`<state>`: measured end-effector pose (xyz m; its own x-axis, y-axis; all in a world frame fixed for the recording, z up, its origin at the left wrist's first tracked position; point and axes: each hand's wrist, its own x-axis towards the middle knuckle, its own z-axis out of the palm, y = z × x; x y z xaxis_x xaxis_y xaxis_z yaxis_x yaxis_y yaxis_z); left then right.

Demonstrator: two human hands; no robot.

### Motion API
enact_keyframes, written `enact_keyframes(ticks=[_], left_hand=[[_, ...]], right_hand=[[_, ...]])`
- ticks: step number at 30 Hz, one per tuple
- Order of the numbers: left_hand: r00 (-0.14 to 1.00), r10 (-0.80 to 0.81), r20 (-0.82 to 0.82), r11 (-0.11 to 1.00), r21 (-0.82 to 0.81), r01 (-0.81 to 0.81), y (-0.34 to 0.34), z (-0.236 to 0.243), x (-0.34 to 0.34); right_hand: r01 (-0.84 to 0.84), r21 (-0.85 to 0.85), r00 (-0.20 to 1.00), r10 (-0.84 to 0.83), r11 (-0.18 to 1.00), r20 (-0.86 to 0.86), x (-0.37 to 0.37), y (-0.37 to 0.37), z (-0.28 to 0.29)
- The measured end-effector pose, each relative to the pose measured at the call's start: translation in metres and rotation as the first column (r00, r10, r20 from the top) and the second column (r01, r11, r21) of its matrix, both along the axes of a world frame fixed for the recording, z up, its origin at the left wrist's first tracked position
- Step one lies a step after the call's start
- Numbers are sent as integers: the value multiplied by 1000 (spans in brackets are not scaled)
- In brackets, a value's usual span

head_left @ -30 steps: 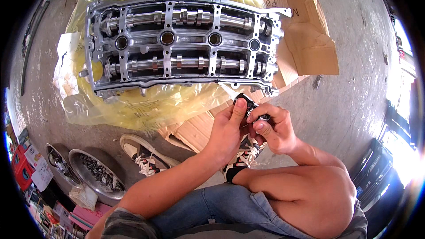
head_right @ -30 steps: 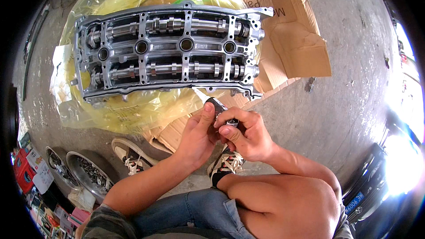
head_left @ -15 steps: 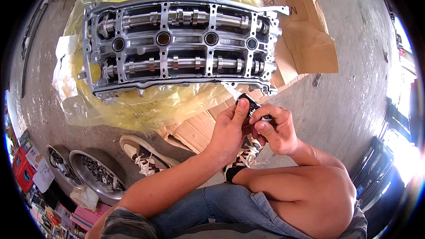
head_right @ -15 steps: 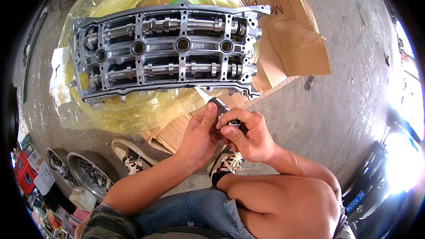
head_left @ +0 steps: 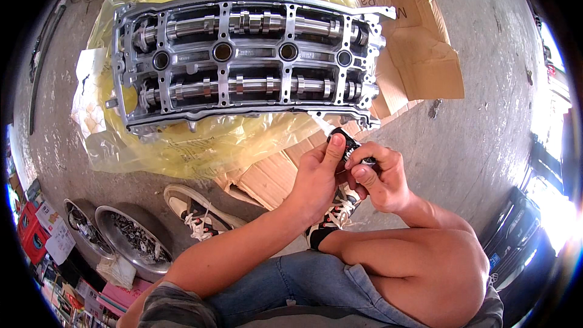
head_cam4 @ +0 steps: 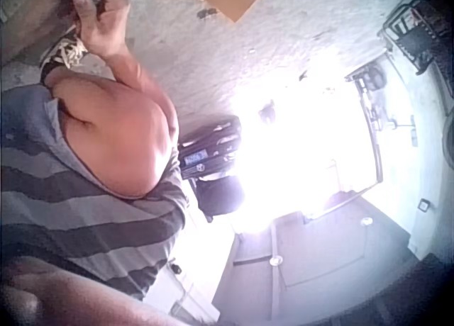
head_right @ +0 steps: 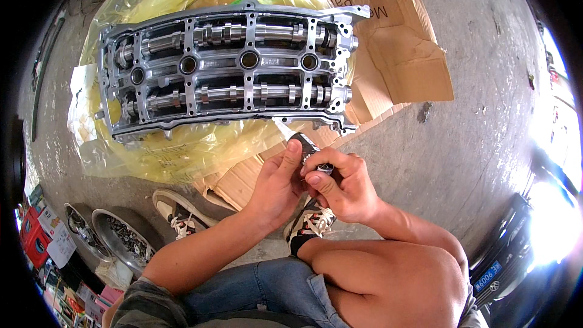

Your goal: The person applies a sealant from a tube onto the edge of a metal engine component by hand and then spreads it along the surface using a small tool.

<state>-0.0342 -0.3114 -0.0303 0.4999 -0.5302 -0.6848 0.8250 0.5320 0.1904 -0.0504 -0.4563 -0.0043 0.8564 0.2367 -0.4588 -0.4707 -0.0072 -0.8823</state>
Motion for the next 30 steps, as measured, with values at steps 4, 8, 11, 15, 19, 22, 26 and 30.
enact_keyframes(ticks=[4, 8, 11, 15, 19, 22, 26, 30], left_hand=[[1000, 10, 17, 1000, -4, -10, -1, -2, -2], [1000, 4, 22, 1000, -13, -4, -1, -5, -3], [1000, -13, 24, 997, -77, 14, 0, -8, -4], [999, -19, 30, 997, -71, 21, -4, -5, -4], [997, -47, 55, 993, -107, 52, -4, -3, -2], [999, -30, 32, 998, -59, 31, -11, -1, -1], [996, -77, 35, 994, -71, 79, -12, -1, 5], [992, -117, 38, 985, -126, 121, -14, -7, 6]], right_hand=[[-1, -24, 1000, 1, 1000, 6, 0, 1, 1], [10, -27, 999, -8, 1000, 42, 0, 2, 0], [16, -41, 1000, -15, 999, 7, -1, -1, 2], [39, -39, 999, -39, 998, -11, -4, -3, 4], [54, -20, 999, -54, 998, 7, -8, -7, 2], [49, -45, 999, -49, 998, 3, -9, -9, 4], [93, -14, 995, -94, 996, -35, -12, -12, 5], [140, 49, 989, -138, 989, -50, -12, -13, 7]])
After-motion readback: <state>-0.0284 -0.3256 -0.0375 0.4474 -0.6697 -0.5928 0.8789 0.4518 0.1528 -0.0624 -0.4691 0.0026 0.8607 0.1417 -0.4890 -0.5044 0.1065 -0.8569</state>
